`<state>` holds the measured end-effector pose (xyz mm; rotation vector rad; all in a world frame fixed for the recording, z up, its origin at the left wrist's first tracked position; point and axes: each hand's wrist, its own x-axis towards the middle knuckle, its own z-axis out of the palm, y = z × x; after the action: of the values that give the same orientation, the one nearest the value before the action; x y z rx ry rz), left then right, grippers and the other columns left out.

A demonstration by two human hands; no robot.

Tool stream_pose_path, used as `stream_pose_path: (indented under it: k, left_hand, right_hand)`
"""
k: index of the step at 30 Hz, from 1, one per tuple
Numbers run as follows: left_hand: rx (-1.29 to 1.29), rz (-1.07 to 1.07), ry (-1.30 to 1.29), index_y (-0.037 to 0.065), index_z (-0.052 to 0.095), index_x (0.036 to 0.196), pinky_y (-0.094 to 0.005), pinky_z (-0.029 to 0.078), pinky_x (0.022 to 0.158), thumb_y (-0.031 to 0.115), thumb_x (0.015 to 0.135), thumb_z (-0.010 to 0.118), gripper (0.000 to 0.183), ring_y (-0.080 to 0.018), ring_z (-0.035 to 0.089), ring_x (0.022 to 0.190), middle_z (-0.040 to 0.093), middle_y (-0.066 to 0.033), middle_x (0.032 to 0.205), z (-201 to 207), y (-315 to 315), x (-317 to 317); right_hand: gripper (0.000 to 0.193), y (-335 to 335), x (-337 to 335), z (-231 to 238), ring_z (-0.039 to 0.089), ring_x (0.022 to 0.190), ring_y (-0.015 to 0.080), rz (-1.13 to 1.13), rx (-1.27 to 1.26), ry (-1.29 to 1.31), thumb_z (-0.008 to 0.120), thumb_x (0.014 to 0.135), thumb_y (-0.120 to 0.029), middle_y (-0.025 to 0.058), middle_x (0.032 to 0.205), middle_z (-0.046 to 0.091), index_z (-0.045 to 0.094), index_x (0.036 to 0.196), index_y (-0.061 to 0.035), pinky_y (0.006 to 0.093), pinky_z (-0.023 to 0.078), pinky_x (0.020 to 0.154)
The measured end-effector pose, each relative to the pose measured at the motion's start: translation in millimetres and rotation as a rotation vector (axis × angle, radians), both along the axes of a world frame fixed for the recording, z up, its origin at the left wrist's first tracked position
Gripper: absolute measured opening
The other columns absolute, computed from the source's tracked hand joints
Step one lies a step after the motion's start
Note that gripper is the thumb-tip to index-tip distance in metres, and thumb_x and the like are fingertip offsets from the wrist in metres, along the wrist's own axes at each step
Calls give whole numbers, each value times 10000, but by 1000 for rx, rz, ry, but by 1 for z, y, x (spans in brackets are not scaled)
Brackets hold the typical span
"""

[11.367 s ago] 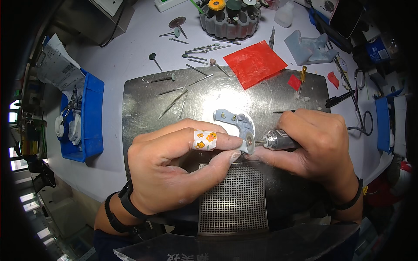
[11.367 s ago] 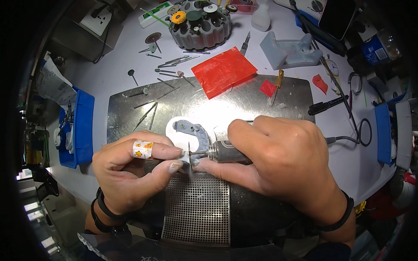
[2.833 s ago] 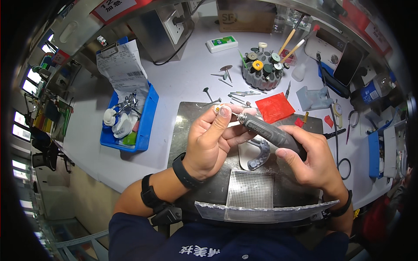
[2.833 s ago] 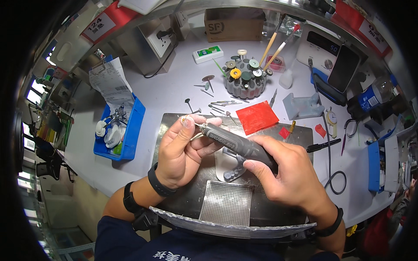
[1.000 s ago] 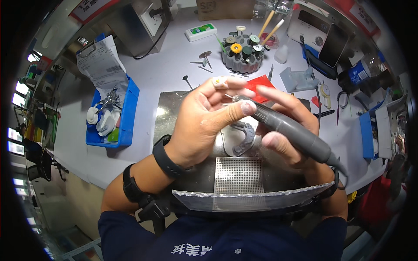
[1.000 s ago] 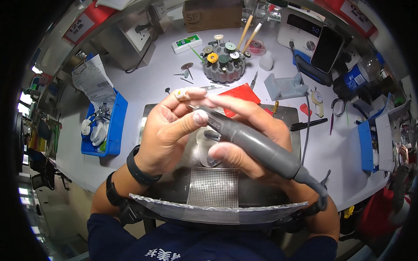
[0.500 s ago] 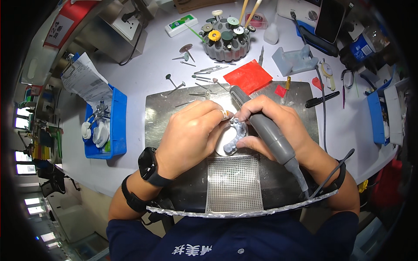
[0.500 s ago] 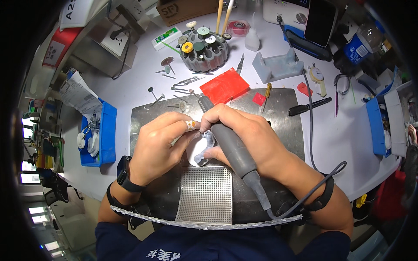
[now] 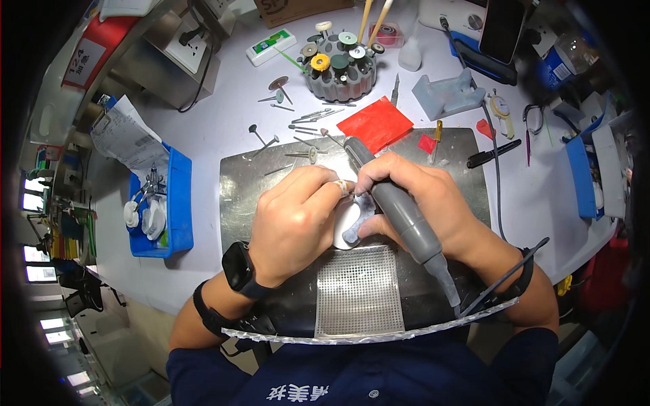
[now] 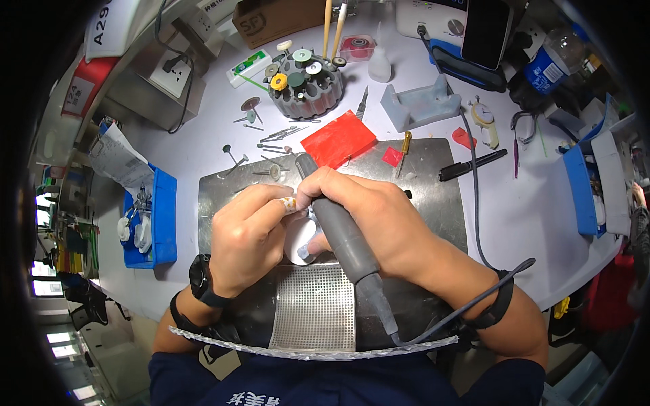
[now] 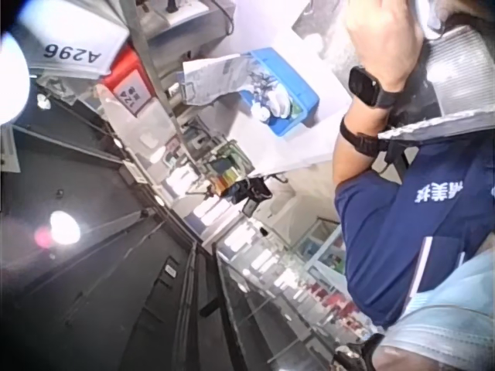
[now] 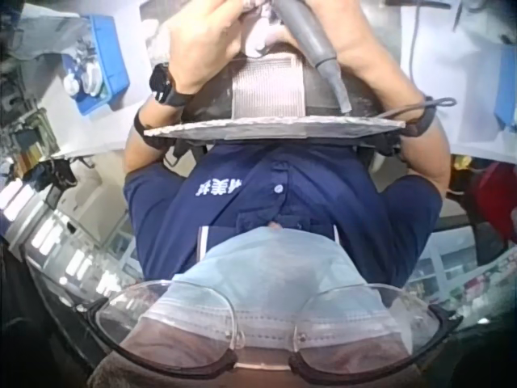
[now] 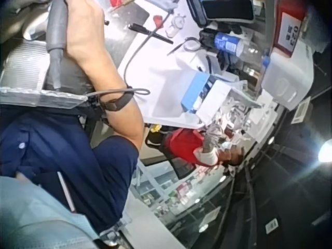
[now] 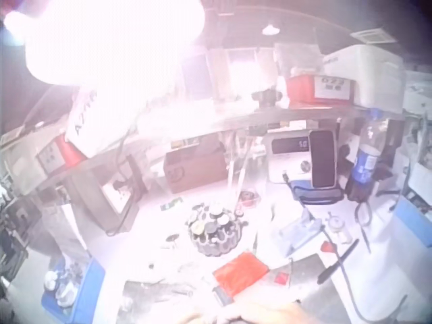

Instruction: Polishing and refining a dental crown on a model using a rotary tool in a laboratory.

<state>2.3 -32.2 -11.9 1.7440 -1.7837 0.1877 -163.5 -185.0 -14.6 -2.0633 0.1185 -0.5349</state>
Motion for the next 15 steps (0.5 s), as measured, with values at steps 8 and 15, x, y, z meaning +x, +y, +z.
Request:
stream_pose_path:
  k: [8,15]
  left_hand:
    - [133,101,186,13,738,950,-352,565,682,-47,799,792,171,-289,722,785,719,-105,907,3,7,-7]
    - [107,128,193,9,735,946,-356,556,686,-36,793,803,173,-294,716,789,708,-116,919,2,6,-6]
  right_hand:
    - [471,-9,-4,3,725,831,218,84,47,55,864,774,-49,73,938,717,632,1179,-106,332,551,727]
    - [469,-10,-1,2,731,851,243,96,-14,1,840,779,-21,86,953,715,628,1189,-103,342,559,735]
